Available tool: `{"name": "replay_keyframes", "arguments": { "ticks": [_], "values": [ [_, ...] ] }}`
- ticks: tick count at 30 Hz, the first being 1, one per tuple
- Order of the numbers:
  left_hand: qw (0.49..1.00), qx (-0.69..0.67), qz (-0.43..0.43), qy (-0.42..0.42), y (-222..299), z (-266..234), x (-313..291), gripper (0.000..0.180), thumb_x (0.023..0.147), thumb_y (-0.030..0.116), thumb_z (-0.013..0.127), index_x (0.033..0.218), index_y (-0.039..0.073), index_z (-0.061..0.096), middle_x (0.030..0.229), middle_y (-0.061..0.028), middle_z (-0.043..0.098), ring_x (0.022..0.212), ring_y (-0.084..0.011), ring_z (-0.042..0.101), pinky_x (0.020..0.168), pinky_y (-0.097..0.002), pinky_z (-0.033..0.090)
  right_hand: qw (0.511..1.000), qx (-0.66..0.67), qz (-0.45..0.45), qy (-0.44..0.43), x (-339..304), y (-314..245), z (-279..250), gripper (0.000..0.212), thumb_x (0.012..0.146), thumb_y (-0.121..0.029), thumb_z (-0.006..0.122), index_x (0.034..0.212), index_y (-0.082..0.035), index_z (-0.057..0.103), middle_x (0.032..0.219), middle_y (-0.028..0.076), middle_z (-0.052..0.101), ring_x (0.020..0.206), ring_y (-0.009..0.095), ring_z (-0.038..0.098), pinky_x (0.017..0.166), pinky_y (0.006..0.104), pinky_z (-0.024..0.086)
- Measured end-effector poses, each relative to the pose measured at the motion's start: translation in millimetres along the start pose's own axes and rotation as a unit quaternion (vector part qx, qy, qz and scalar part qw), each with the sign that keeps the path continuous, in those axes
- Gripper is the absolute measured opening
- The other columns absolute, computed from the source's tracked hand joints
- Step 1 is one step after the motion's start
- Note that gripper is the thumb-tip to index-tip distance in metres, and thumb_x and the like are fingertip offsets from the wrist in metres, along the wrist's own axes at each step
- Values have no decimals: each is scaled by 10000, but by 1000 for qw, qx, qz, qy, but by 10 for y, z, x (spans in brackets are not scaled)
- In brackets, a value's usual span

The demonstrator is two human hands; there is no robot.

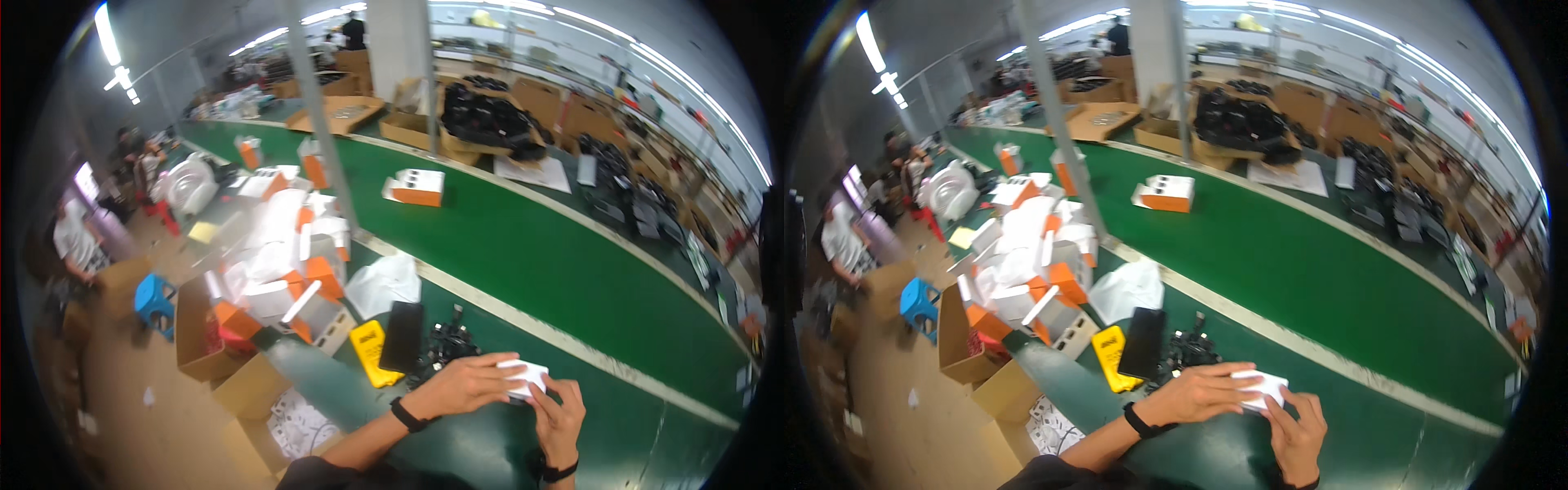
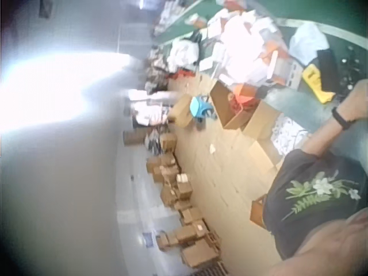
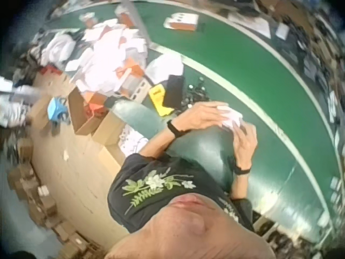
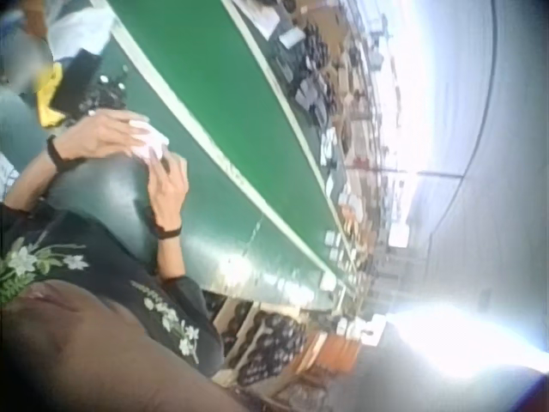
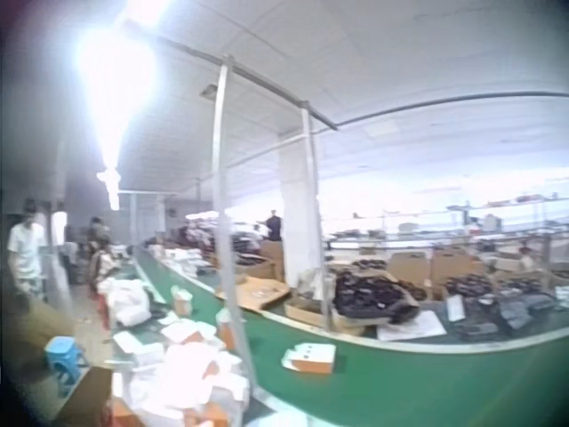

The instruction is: Packing cables and electronic components into small cardboard boxes on an assembly line.

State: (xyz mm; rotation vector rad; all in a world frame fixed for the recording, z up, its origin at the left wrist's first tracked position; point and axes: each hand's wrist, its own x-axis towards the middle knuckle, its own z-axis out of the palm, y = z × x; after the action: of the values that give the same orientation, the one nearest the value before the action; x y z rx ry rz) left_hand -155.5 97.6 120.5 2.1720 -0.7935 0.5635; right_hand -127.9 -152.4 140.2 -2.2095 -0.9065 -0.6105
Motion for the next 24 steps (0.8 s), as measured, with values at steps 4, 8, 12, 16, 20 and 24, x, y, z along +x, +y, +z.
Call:
{"name": "replay_keyframes", "arguments": {
  "ticks": [4,8,12,16,20,24],
  "values": [
    [999,-26,-21,-13,-90,34,70,405,918,154,780,1321,124,748,1437,-26,686,1375,-299,609,1063,-382,574,999,-35,-29,-27,28,60,27,404,701,-61,896,1096,-116,831,1112,90,742,872,272,663,681,366,563],
    [1000,16,-5,-11,-61,-83,-23,399,926,165,777,1321,125,741,1432,-40,687,1362,-305,618,1063,-390,572,997,-36,-50,-36,16,-43,32,393,724,-73,885,1111,-122,829,1122,95,735,872,290,653,710,383,563],
    [998,-20,46,-42,-95,3,-11,462,967,221,736,1407,103,663,1547,-74,583,1457,-341,519,1109,-435,542,999,19,-16,-35,-421,172,116,418,884,-89,789,1301,-87,765,1359,214,624,1172,380,616,925,447,549],
    [996,-66,3,-66,-31,19,-138,502,931,69,716,1424,55,623,1603,-79,526,1530,-341,431,1120,-464,538,998,-3,-27,-50,-191,-177,32,516,853,-93,855,1319,-4,650,1542,292,486,1387,487,498,1163,550,428],
    [998,-58,-10,-29,-95,59,-219,484,895,16,717,1376,41,662,1538,-101,591,1492,-341,486,1115,-456,546,991,75,27,-105,-68,-24,313,505,888,-126,834,1347,-13,656,1513,299,496,1371,475,522,1144,503,451],
    [998,-25,16,56,-212,230,-277,479,849,-47,698,1323,22,697,1443,-127,664,1414,-346,573,1110,-445,552,996,63,29,-60,-173,153,478,519,861,-107,862,1360,-91,722,1417,269,556,1268,444,599,1065,480,509]
  ]
}}
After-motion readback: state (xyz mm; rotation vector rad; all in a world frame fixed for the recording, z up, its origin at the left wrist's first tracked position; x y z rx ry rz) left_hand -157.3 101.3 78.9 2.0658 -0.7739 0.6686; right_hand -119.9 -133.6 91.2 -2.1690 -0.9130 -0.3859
